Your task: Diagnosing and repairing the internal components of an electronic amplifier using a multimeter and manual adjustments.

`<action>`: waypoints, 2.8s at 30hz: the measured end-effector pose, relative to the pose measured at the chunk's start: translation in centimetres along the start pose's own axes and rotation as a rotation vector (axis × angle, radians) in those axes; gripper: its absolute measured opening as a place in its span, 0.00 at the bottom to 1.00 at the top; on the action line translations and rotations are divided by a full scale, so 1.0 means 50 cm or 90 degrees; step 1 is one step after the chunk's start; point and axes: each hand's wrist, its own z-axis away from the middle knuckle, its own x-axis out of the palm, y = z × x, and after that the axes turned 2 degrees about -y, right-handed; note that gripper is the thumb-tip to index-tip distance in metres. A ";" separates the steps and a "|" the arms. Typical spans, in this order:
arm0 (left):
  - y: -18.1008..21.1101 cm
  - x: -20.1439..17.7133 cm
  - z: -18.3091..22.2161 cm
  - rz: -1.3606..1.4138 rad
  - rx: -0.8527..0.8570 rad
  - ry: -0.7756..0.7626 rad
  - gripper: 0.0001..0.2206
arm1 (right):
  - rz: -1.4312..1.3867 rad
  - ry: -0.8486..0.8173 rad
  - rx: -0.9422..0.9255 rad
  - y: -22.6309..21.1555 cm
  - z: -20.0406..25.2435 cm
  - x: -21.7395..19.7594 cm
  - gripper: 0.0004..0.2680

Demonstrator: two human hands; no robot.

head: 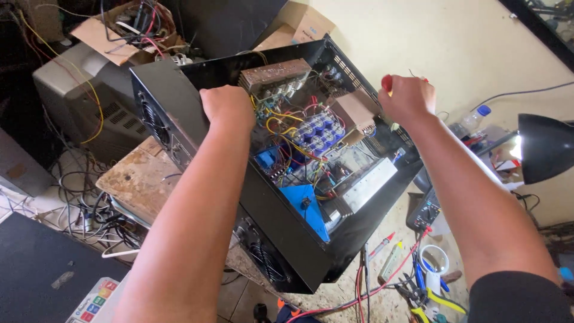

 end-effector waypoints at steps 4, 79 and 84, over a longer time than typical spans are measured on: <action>-0.002 0.007 -0.002 -0.004 -0.002 0.015 0.13 | 0.069 -0.028 0.008 -0.054 -0.113 0.048 0.12; -0.003 -0.043 0.007 -0.011 0.012 -0.141 0.07 | -0.016 -0.095 0.014 -0.195 -0.282 0.042 0.19; -0.007 -0.042 0.007 -0.005 0.004 -0.135 0.10 | 0.114 -0.169 0.021 -0.208 -0.261 0.005 0.18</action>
